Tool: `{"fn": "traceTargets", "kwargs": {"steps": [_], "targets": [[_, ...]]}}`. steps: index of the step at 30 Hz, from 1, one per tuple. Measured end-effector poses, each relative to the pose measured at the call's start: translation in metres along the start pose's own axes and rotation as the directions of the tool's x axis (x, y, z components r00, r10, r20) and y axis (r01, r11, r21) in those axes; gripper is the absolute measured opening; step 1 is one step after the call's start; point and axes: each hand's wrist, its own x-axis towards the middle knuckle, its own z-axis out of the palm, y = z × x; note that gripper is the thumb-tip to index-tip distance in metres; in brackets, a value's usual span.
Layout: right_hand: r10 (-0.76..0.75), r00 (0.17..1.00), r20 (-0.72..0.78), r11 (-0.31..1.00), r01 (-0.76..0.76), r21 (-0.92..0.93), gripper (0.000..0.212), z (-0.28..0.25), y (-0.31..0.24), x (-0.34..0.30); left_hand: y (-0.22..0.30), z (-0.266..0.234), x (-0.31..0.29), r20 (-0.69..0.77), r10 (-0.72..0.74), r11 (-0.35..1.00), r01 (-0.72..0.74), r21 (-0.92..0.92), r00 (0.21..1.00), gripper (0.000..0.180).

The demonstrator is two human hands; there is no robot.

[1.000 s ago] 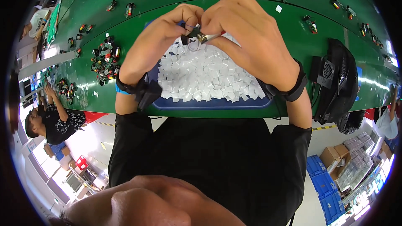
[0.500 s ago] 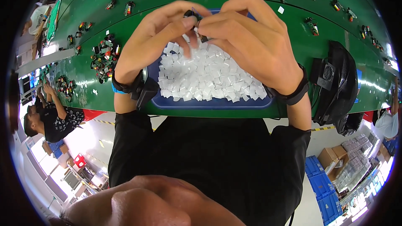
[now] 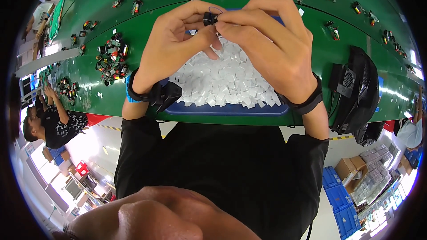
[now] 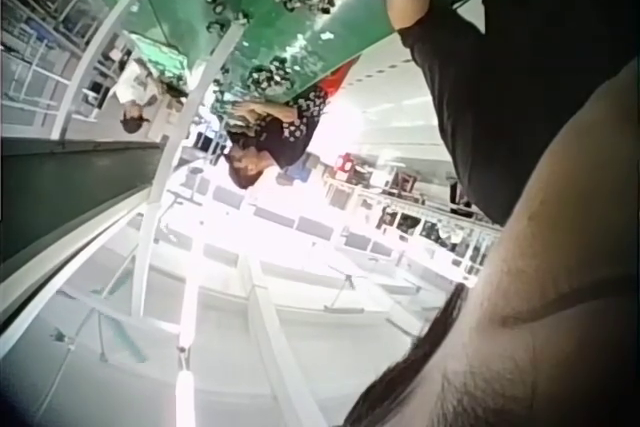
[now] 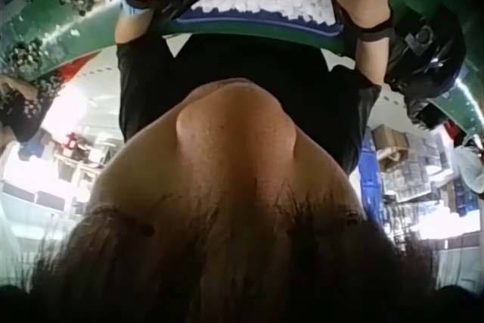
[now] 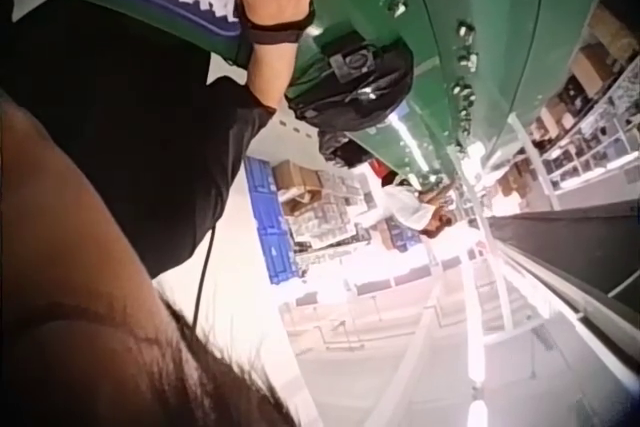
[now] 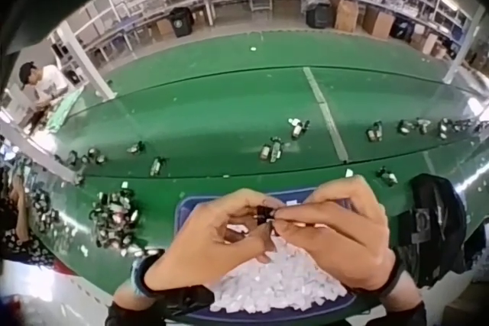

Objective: The person assembles electronic components by picking up a circuit board and a battery, connecting them, and then attaching a white plastic piece from a blue tray. This process is repeated for several units before each completed assembly is placed onto the green workbench.

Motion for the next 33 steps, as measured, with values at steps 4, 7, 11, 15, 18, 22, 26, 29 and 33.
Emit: {"fn": "traceTargets", "kwargs": {"steps": [4,7,11,15,18,22,26,29,33], "targets": [[0.069,0.996,-0.057,0.997,-0.070,-0.025,0.029,-0.003,-0.005,0.003,-0.001,0.002,-0.004,0.004,0.119,0.993,-0.119,0.027,0.993,0.034],[0.006,0.997,-0.071,1.000,-0.008,-0.026,0.033,-0.005,0.000,-0.003,0.005,0.007,-0.005,-0.015,0.120,0.993,-0.119,0.013,0.993,0.030],[0.019,0.999,-0.046,0.998,-0.021,-0.053,0.035,-0.006,-0.003,-0.002,0.004,0.010,-0.007,-0.025,0.125,0.988,-0.122,0.094,0.992,0.032],[-0.005,0.999,-0.045,0.997,0.002,-0.077,0.033,-0.007,-0.004,0.003,0.001,0.011,-0.005,-0.060,0.145,0.989,-0.143,0.033,0.988,0.031],[0.161,0.978,-0.130,0.987,-0.161,0.014,0.029,-0.016,-0.010,0.005,-0.002,0.009,-0.001,-0.100,0.184,0.975,-0.195,-0.104,0.978,0.030],[0.448,0.893,0.035,0.845,-0.437,0.309,0.023,-0.018,-0.013,-0.001,-0.006,0.008,0.003,-0.152,0.277,0.924,-0.306,-0.229,0.949,0.030],[0.562,0.819,0.117,0.696,-0.545,0.467,0.019,-0.010,-0.019,-0.001,-0.010,0.010,0.005,-0.159,0.374,0.916,-0.391,-0.094,0.914,0.033],[0.593,0.800,0.092,0.641,-0.538,0.548,0.017,-0.003,-0.022,-0.001,-0.015,0.009,0.006,-0.170,0.435,0.898,-0.439,0.013,0.884,0.035],[0.635,0.766,0.099,0.530,-0.525,0.666,0.017,-0.001,-0.023,-0.003,-0.017,0.007,0.006,-0.153,0.473,0.878,-0.448,0.169,0.868,0.037]]}}
